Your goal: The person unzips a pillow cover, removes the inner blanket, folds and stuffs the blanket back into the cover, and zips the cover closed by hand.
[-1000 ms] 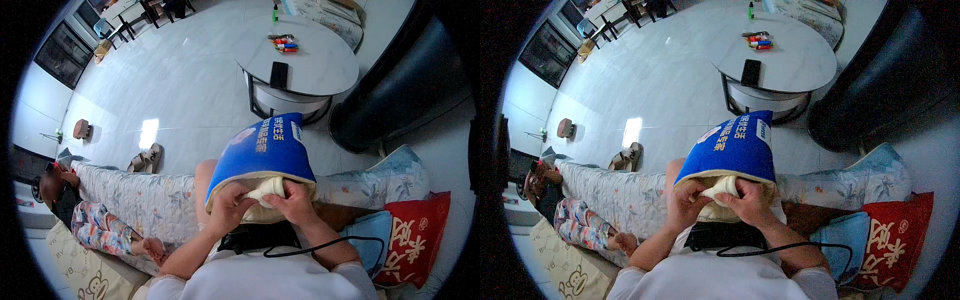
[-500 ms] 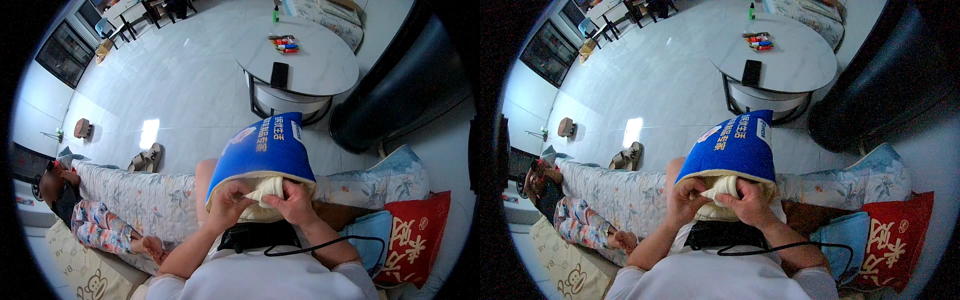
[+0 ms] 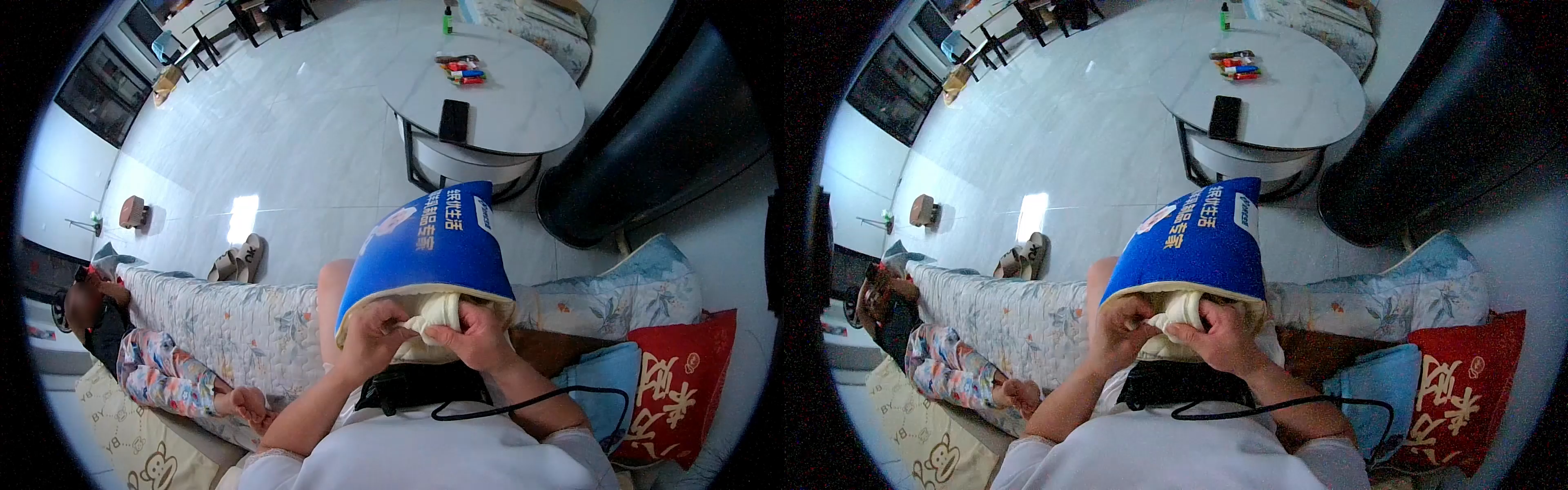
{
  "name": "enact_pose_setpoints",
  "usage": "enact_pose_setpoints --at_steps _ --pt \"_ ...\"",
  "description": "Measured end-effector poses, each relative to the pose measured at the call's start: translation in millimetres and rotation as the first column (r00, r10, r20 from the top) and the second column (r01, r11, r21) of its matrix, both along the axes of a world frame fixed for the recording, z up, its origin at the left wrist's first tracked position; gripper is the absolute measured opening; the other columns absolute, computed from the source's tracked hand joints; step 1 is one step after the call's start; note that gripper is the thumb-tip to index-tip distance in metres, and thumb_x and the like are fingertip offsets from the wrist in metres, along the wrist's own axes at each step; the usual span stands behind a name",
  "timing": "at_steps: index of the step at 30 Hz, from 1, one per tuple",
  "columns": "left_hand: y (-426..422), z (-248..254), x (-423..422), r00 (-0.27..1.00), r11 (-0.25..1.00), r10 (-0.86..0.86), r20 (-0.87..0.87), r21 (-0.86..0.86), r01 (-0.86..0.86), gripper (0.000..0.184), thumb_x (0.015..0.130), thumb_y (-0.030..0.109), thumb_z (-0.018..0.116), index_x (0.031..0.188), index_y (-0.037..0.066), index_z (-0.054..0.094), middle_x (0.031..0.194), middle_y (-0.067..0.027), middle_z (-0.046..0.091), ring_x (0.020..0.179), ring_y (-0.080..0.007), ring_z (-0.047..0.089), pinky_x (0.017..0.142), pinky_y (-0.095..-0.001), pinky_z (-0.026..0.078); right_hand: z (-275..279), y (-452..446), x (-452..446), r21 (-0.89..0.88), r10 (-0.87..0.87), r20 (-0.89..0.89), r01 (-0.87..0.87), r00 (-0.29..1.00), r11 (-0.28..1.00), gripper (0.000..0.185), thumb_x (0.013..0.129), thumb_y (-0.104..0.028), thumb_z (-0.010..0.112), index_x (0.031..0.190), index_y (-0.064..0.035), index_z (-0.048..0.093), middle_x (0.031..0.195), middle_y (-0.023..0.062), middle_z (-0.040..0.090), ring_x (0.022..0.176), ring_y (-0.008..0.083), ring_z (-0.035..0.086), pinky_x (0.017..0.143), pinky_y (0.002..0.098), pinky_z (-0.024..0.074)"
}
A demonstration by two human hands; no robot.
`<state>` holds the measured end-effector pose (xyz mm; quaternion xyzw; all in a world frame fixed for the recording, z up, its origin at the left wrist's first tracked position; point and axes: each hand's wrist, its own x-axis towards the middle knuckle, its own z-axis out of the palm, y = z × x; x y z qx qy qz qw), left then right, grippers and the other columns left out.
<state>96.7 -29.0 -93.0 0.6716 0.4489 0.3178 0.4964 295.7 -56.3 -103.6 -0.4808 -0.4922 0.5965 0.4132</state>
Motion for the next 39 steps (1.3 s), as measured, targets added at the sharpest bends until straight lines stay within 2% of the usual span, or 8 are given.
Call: enact_pose_setpoints --at_steps 13,20,29,31,33,34,38,39 --pt "0.6 6.6 2.8 0.979 0.984 0.002 -0.202 0.173 0.034 0.019 0.077 0.003 0.075 0.09 0.0 0.062 0.082 -0.0107 0.06 0.072 -0.0224 0.059 0.064 -0.0315 0.047 -4.3 0.5 -0.1 0.029 -0.023 0.0 0.023 1.0 0.999 0.032 0.086 -0.021 0.071 0.108 0.0009 0.064 0.101 0.0107 0.068 0.092 0.0183 0.065 0.084 0.0335 0.0518" --pt "-2.7 5.5 1.1 0.982 0.964 0.031 -0.189 0.264 0.02 0.024 0.077 0.007 0.076 0.094 0.001 0.06 0.088 -0.0117 0.061 0.075 -0.025 0.06 0.064 -0.0331 0.047 0.3 0.0 2.3 -0.069 -0.086 -0.174 0.075 0.981 0.995 0.032 0.091 -0.023 0.064 0.115 -0.0009 0.062 0.108 0.0068 0.065 0.098 0.0152 0.061 0.087 0.0319 0.05" --pt "-10.3 -5.3 -6.2 0.968 0.863 0.149 -0.201 0.504 -0.028 0.029 0.076 0.002 0.074 0.1 0.003 0.059 0.101 -0.0138 0.062 0.096 -0.0301 0.061 0.081 -0.0372 0.049 -18.7 -1.2 3.8 -0.058 -0.204 -0.221 0.196 0.954 0.979 0.031 0.092 -0.012 0.052 0.12 -0.0014 0.059 0.113 0.0047 0.062 0.101 0.0132 0.058 0.089 0.03 0.0482" --pt "-10.0 -7.7 -7.0 0.946 0.742 0.268 -0.183 0.665 -0.081 0.044 0.075 0.003 0.074 0.113 0.003 0.053 0.112 -0.0179 0.059 0.103 -0.0317 0.059 0.086 -0.0381 0.048 -20.4 0.7 10.2 -0.045 -0.241 -0.188 0.236 0.952 0.971 0.031 0.09 -0.01 0.052 0.118 -0.0015 0.06 0.112 0.0048 0.063 0.101 0.0137 0.059 0.089 0.0304 0.0487" --pt "-12.1 -9.4 -10.0 0.906 0.717 0.34 -0.253 0.693 -0.076 0.052 0.074 0.004 0.074 0.12 0.003 0.049 0.118 -0.0195 0.056 0.107 -0.0337 0.057 0.089 -0.0399 0.047 -19.5 9.7 23.4 -0.188 -0.394 -0.436 0.347 0.809 0.919 0.033 0.084 -0.008 0.054 0.115 -0.0016 0.062 0.108 0.0057 0.065 0.099 0.0166 0.062 0.088 0.0319 0.05" --pt "-13.8 -10.6 -12.0 0.854 0.692 0.412 -0.318 0.719 -0.066 0.061 0.074 0.006 0.075 0.127 0.003 0.044 0.124 -0.0212 0.054 0.11 -0.0357 0.055 0.091 -0.0417 0.046 -13.4 14.5 28.9 -0.277 -0.513 -0.435 0.433 0.74 0.858 0.045 0.077 -0.006 0.054 0.121 0.001 0.056 0.116 0.0128 0.062 0.105 0.0242 0.061 0.095 0.0379 0.0491" --pt "-17.8 -29.5 -21.4 0.757 0.861 0.407 -0.511 0.492 -0.131 0.067 0.077 0.009 0.073 0.134 0.002 0.039 0.123 -0.023 0.056 0.108 -0.0401 0.055 0.091 -0.0453 0.046 -12.9 26.0 49.8 -0.259 -0.528 -0.574 0.473 0.626 0.842 0.05 0.074 -0.005 0.054 0.124 0.0024 0.054 0.12 0.0136 0.059 0.107 0.0255 0.059 0.096 0.039 0.0484" --pt "-17.0 -34.3 -26.7 0.807 0.936 0.291 -0.514 0.328 -0.128 0.065 0.079 0.008 0.069 0.136 0.003 0.038 0.119 -0.0247 0.057 0.106 -0.0418 0.056 0.09 -0.0464 0.046 -13.8 24.8 51.4 -0.284 -0.557 -0.539 0.486 0.632 0.826 0.05 0.074 -0.004 0.053 0.124 0.0024 0.054 0.119 0.0135 0.059 0.107 0.0254 0.059 0.096 0.0387 0.0484"
